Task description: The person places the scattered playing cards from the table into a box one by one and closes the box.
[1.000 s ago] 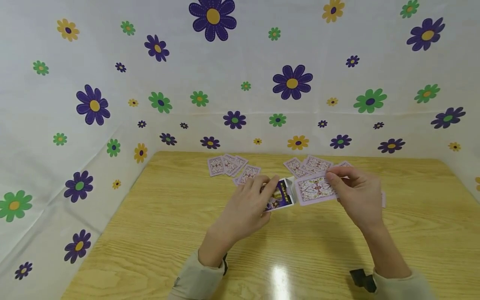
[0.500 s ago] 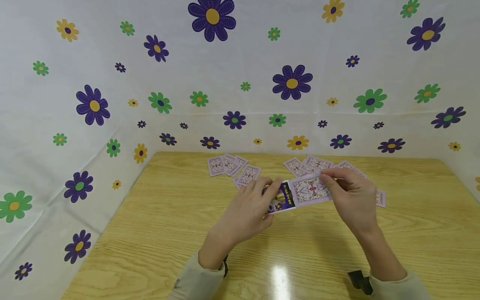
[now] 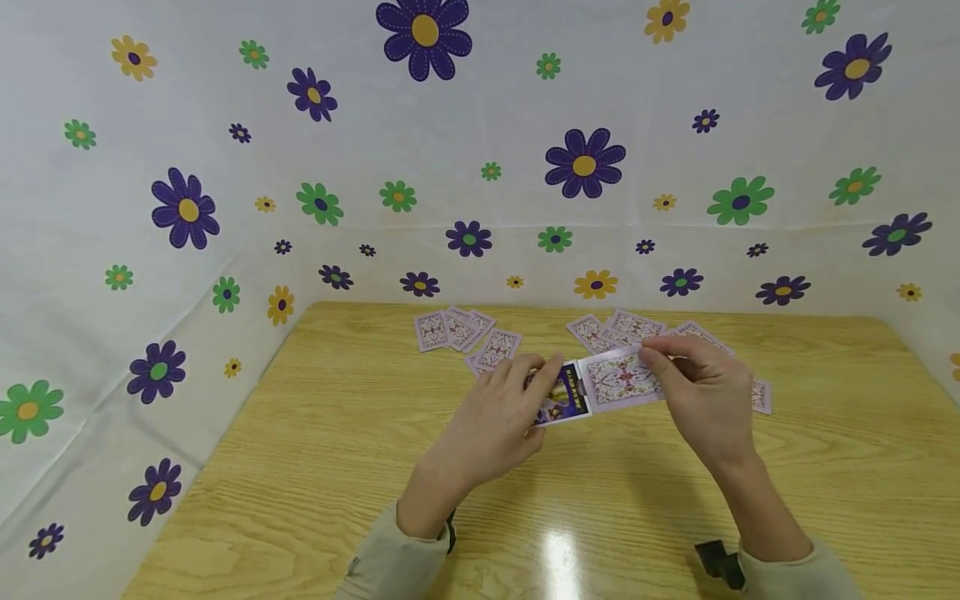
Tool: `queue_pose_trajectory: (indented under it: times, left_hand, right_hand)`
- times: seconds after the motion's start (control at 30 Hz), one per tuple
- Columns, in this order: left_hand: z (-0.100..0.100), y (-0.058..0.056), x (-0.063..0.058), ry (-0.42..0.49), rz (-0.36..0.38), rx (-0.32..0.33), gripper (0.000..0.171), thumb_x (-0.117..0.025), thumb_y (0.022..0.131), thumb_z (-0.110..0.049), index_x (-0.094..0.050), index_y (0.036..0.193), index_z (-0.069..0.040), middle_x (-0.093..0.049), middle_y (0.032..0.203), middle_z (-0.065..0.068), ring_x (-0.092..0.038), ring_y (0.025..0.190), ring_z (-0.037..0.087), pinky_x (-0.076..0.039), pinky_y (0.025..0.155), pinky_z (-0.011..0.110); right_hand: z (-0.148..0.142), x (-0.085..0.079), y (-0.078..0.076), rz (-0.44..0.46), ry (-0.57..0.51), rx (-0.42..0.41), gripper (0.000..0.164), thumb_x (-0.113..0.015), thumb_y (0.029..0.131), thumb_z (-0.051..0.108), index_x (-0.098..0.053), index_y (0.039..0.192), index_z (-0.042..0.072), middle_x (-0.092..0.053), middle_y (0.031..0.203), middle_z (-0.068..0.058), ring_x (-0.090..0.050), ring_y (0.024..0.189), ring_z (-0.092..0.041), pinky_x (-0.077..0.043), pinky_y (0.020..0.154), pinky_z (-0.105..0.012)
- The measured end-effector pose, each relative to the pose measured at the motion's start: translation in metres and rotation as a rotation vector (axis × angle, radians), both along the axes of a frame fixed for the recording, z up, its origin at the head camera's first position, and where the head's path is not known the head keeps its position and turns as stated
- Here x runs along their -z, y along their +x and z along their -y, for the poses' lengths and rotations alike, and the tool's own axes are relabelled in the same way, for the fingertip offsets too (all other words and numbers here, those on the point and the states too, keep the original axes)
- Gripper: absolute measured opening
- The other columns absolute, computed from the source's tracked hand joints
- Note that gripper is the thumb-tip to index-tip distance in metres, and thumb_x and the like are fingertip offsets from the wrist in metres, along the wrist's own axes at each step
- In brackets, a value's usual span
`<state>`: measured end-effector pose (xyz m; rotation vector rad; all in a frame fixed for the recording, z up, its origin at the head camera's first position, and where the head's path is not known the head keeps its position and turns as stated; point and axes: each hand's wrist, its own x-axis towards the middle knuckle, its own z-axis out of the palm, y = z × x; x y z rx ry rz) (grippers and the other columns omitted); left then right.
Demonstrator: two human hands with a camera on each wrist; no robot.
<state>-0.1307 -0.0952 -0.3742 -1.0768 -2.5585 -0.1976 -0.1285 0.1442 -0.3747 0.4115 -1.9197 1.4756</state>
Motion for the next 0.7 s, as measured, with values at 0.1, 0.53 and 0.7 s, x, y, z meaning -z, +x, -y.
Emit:
queue_pose_trajectory:
  times: [0.1,0.53,0.7]
  left_hand:
    - [0.0000,-0.0001,0.0005,-0.001,-0.007,0.001,0.078,-0.076,0.080,-0.014,-0.041,0.149,-0.004,-0.053,0.131,0.015,-0.058,0.111,0.029,-0.053,0.088,0.040]
    - [-0.0009,0.0010,0.0004,0.004,-0.017,0.012,0.078,-0.077,0.080,-0.015,-0.040,0.149,-0.005,-0.054,0.130,0.015,-0.057,0.115,0.031,-0.053,0.092,0.041]
    - [-0.0018,0.0024,-0.0013,-0.004,-0.012,0.014,0.078,-0.076,0.081,-0.016,-0.040,0.149,-0.006,-0.053,0.132,0.014,-0.056,0.118,0.030,-0.051,0.095,0.041]
  right_hand:
    - [-0.0002,-0.0003,0.0003,0.004,0.002,0.001,0.011,-0.070,0.081,-0.016,-0.074,0.090,-0.009,-0.071,0.085,0.006,-0.069,0.070,-0.001,-0.054,0.059,-0.013]
    - [0.0022,0.0018,-0.0004,0.011,-0.007,-0.026,0.011,-0.070,0.082,-0.015,-0.074,0.090,-0.008,-0.072,0.085,0.003,-0.070,0.070,-0.003,-0.055,0.058,-0.015]
    - [0.0055,0.0048,-0.0008,0.014,-0.036,-0.070,0.012,-0.070,0.081,-0.016,-0.073,0.090,-0.009,-0.072,0.085,0.002,-0.071,0.070,-0.005,-0.055,0.058,-0.016]
